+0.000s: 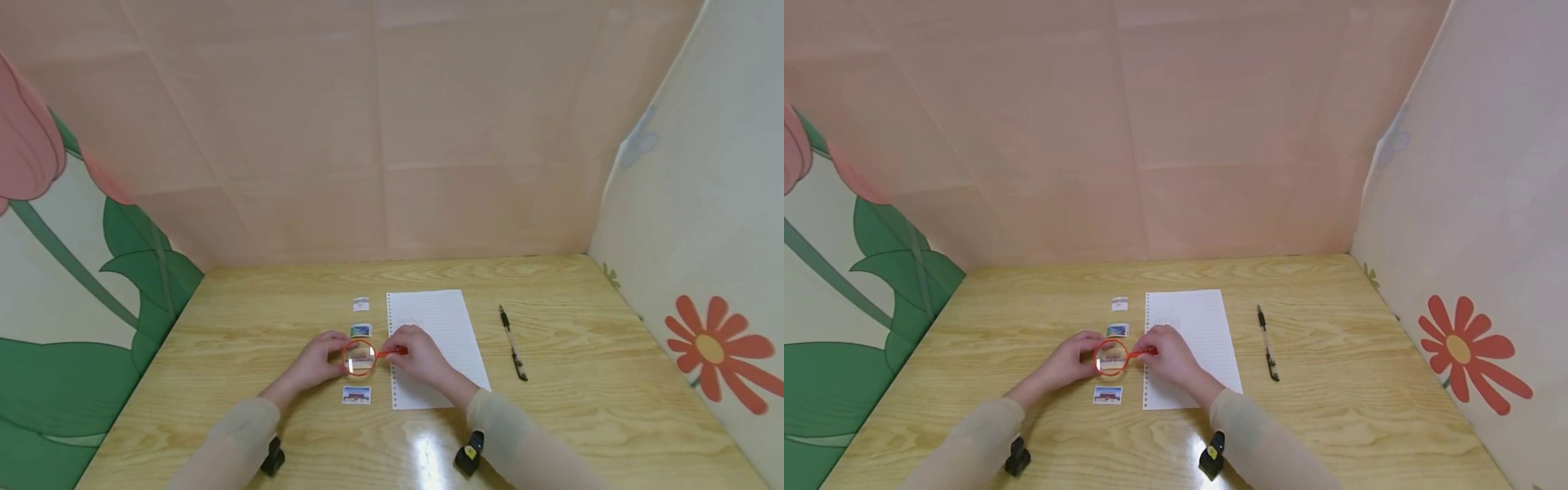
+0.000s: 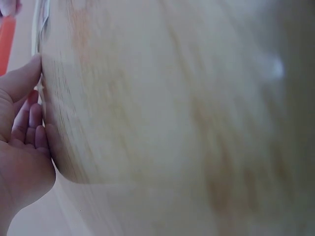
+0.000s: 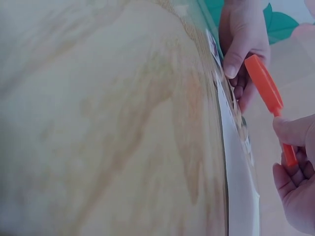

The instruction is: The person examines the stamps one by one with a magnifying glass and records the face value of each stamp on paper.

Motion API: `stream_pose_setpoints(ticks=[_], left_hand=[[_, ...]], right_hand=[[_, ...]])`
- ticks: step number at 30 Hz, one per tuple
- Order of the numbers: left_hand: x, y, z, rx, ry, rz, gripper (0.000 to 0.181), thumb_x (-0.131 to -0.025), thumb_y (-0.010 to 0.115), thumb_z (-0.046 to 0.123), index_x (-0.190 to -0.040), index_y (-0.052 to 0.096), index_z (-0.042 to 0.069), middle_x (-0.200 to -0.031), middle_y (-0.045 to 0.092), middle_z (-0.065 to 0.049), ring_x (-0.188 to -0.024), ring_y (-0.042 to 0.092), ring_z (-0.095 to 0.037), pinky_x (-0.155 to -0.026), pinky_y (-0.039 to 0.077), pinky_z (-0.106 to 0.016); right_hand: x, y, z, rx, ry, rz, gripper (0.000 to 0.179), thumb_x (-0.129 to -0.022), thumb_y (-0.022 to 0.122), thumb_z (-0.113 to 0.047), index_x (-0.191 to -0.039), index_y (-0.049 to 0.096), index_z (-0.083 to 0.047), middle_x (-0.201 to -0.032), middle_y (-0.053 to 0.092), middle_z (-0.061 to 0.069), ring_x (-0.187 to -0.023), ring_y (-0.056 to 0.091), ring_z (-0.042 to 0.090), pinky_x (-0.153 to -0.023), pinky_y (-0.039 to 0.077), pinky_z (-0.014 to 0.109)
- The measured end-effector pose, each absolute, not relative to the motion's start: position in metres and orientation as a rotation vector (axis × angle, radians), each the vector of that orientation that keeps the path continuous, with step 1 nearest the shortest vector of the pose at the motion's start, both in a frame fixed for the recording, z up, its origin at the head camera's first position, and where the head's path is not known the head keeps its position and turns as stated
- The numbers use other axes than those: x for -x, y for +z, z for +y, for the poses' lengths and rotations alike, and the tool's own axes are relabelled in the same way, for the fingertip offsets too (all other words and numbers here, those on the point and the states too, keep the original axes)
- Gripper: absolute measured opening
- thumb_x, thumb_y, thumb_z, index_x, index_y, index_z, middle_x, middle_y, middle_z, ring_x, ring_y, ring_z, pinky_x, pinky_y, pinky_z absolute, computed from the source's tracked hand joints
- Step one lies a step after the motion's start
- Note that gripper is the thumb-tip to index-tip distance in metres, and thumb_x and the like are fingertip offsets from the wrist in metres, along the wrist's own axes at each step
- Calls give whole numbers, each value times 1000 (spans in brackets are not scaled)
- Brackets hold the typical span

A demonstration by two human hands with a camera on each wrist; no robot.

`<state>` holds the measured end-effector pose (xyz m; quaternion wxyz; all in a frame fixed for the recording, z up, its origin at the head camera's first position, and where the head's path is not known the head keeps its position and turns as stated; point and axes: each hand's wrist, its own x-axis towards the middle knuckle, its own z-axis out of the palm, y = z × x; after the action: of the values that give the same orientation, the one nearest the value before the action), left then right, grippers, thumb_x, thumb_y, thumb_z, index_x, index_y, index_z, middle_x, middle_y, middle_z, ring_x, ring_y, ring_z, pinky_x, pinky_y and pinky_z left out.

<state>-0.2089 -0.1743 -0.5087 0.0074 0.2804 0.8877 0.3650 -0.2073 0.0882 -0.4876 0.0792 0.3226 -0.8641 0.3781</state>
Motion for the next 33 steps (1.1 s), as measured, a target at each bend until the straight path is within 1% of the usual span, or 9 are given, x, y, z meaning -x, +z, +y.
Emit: stream_pose_setpoints(ticks=[6, 11, 16, 22, 33], left_hand=[[209, -508, -174, -906, 1130, 2783, 48, -75, 83, 7, -120, 68, 0, -123, 62, -16, -115, 57, -37, -103, 41, -54], [208, -507, -172, -866, 1138, 2784, 47, -76, 83, 7, -120, 69, 0, -123, 61, -15, -116, 57, -36, -104, 41, -54], [208, -505, -171, -805, 1143, 2774, 45, -76, 84, 10, -118, 70, 1, -125, 61, -15, -118, 56, -37, -105, 40, -55], [207, -505, -172, -804, 1151, 2761, 42, -77, 84, 11, -116, 70, 1, -124, 61, -14, -117, 55, -36, -104, 40, -54], [207, -504, -172, -788, 1154, 2745, 43, -78, 83, 10, -117, 70, 1, -125, 60, -13, -119, 55, -34, -106, 39, -53]], right_hand=[[207, -491, 91, -953, 1136, -2573, 15, -77, 81, -2, -85, 76, -13, -83, 66, -6, -79, 56, 10, -73, 46, 28], [208, -492, 93, -941, 1157, -2569, 17, -76, 82, -1, -85, 76, -13, -84, 65, -7, -79, 56, 11, -72, 47, 28], [208, -491, 95, -902, 1170, -2612, 17, -77, 82, -2, -86, 76, -15, -84, 64, -9, -79, 54, 10, -71, 46, 27], [208, -490, 97, -880, 1191, -2621, 16, -78, 82, -1, -86, 76, -14, -83, 63, -9, -78, 53, 10, -70, 46, 26], [207, -486, 98, -869, 1185, -2648, 13, -79, 82, -4, -86, 76, -14, -82, 63, -9, -77, 54, 9, -71, 47, 27]])
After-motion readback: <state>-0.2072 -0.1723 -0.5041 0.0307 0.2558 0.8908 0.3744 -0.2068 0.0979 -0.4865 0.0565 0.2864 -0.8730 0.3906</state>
